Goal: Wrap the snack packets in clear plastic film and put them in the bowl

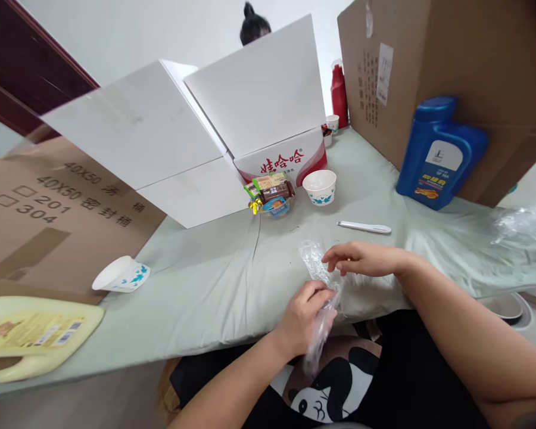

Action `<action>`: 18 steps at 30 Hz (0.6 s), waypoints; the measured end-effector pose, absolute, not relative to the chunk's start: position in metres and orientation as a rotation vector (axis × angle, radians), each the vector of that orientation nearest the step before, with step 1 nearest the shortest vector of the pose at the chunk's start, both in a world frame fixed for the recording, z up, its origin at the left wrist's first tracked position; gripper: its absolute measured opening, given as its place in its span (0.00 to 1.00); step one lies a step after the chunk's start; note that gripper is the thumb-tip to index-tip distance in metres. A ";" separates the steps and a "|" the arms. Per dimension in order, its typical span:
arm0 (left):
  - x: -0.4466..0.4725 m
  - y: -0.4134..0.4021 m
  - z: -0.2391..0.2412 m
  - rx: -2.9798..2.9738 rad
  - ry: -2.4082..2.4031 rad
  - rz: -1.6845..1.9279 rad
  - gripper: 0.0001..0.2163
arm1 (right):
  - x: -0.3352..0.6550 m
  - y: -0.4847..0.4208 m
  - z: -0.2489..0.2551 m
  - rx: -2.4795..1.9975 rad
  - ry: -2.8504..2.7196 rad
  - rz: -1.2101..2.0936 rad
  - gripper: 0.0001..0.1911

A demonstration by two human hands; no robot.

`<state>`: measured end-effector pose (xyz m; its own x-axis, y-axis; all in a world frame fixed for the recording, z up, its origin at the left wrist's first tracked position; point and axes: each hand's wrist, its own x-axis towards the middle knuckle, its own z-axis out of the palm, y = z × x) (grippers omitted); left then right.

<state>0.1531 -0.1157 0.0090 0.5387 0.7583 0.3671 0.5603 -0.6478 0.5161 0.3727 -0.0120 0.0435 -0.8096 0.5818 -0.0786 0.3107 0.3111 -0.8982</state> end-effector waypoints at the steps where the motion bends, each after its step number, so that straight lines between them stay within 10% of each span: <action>1: 0.152 -0.111 0.011 2.330 1.123 0.828 0.11 | 0.371 -0.011 0.041 -0.870 -2.408 1.486 0.17; 18: 0.156 -0.043 0.007 1.296 1.505 0.888 0.11 | 0.359 -0.008 0.038 -1.283 -2.088 1.361 0.30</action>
